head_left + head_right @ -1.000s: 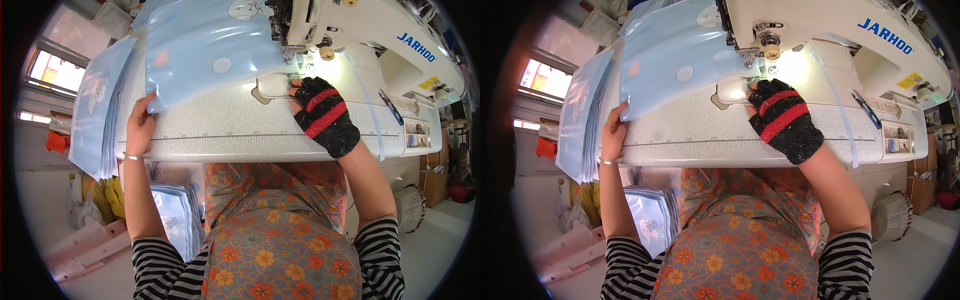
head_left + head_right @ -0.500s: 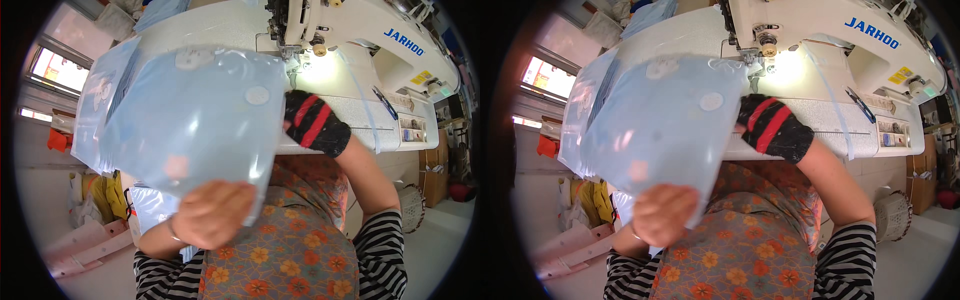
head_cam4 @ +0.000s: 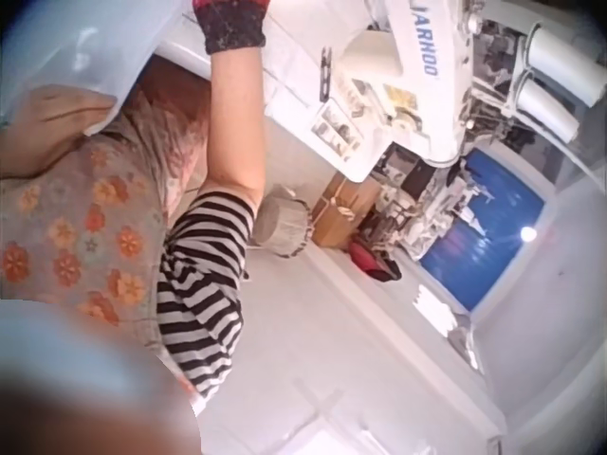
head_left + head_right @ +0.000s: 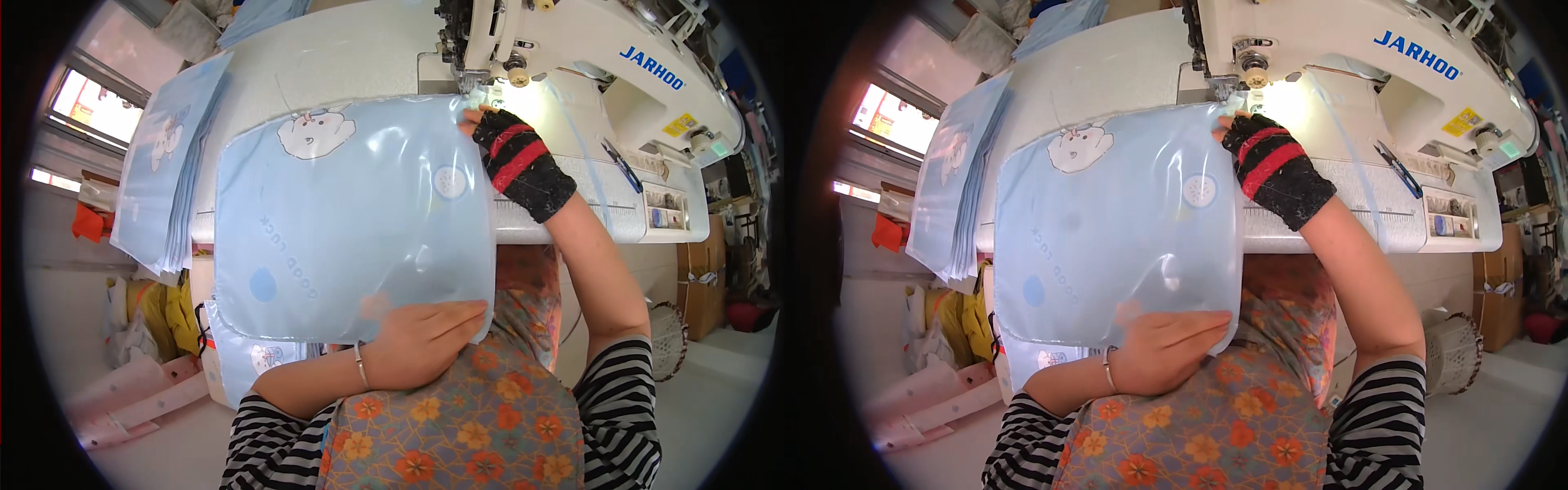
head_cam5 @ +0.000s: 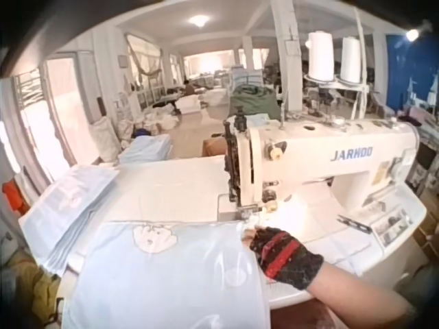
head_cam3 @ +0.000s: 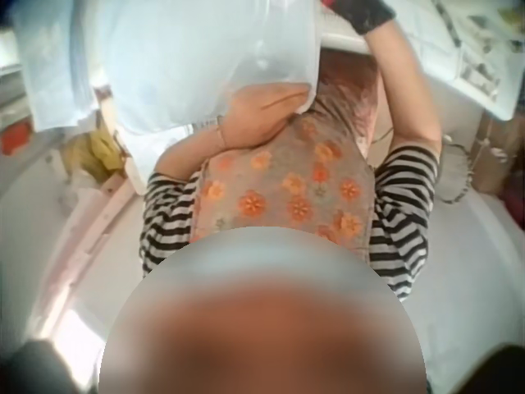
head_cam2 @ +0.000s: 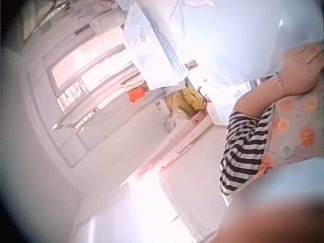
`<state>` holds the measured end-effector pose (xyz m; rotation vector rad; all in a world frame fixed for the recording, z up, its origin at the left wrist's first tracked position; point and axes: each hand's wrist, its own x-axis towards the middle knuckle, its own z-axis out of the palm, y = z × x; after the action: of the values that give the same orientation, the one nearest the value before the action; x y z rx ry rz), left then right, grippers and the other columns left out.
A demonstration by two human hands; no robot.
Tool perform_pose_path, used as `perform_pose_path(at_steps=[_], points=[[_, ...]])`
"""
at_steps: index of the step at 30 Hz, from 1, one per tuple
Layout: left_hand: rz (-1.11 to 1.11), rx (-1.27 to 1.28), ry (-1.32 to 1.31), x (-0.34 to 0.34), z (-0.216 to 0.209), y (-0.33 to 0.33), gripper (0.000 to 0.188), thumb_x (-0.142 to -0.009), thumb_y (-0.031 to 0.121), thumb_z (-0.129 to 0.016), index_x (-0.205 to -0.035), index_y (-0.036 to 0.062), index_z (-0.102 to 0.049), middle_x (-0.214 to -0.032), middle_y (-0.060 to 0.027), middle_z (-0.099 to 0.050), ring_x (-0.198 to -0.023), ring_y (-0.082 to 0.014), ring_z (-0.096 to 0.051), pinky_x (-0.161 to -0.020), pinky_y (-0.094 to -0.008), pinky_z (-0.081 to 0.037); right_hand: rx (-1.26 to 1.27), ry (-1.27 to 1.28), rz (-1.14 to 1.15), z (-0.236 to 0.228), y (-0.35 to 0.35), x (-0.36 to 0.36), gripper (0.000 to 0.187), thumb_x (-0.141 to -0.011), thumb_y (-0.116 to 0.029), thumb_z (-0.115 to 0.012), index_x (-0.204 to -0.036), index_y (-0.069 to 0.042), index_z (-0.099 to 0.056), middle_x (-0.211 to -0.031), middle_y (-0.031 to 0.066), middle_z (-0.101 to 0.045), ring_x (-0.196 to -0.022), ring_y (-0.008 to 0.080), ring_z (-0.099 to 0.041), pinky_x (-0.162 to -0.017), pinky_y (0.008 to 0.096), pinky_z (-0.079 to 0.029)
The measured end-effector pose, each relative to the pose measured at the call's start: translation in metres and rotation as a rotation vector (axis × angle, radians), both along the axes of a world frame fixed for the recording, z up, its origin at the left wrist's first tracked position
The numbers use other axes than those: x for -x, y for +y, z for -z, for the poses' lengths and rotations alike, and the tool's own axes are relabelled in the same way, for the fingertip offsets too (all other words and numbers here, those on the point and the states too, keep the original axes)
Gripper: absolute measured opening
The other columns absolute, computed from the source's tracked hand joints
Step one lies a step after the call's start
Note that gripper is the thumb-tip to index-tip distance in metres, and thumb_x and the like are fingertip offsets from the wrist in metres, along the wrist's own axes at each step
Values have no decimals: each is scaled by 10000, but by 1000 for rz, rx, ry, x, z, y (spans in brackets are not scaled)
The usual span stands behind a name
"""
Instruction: Using an industrial sewing machine to stitch the edges of printed plastic or fabric covers.
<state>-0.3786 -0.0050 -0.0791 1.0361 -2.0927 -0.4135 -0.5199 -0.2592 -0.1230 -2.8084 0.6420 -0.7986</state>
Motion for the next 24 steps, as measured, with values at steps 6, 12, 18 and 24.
perform_pose_path(at_steps=[6, 12, 18, 24], points=[[-28, -19, -68, 10, 15, 1, 306, -716, -1, -642, -1022, -14, -649, -1106, -126, -659, -915, -262, -679, -745, -337, -572, -36, 58, 37, -9, 4, -1, 499, -746, 86, -468, -1196, -77, -608, -1312, 109, -578, -1245, 331, -511, -1076, 414, -402], [-100, -15, -111, 11, 17, -7, 314, -718, 8, -641, -1031, -4, -655, -1110, -121, -657, -896, -263, -676, -720, -349, -566, -32, 20, 53, -6, 0, -3, 497, -728, 85, -484, -1181, -74, -611, -1289, 117, -588, -1175, 328, -554, -1031, 394, -442], [-189, 18, -169, 11, 19, -22, 296, -754, 37, -601, -1038, -36, -641, -1138, -157, -635, -980, -295, -652, -783, -373, -551, -36, -26, 25, -6, 1, 0, 367, -741, 4, -540, -1089, -68, -630, -1176, 136, -629, -1063, 324, -601, -940, 409, -486], [-291, 114, -201, 6, 25, -56, 310, -741, 57, -591, -1034, -33, -640, -1126, -151, -633, -988, -299, -648, -793, -375, -545, 66, -30, 13, -9, 4, 3, 365, -736, -16, -560, -1089, -70, -636, -1172, 131, -626, -1039, 331, -598, -926, 417, -489]])
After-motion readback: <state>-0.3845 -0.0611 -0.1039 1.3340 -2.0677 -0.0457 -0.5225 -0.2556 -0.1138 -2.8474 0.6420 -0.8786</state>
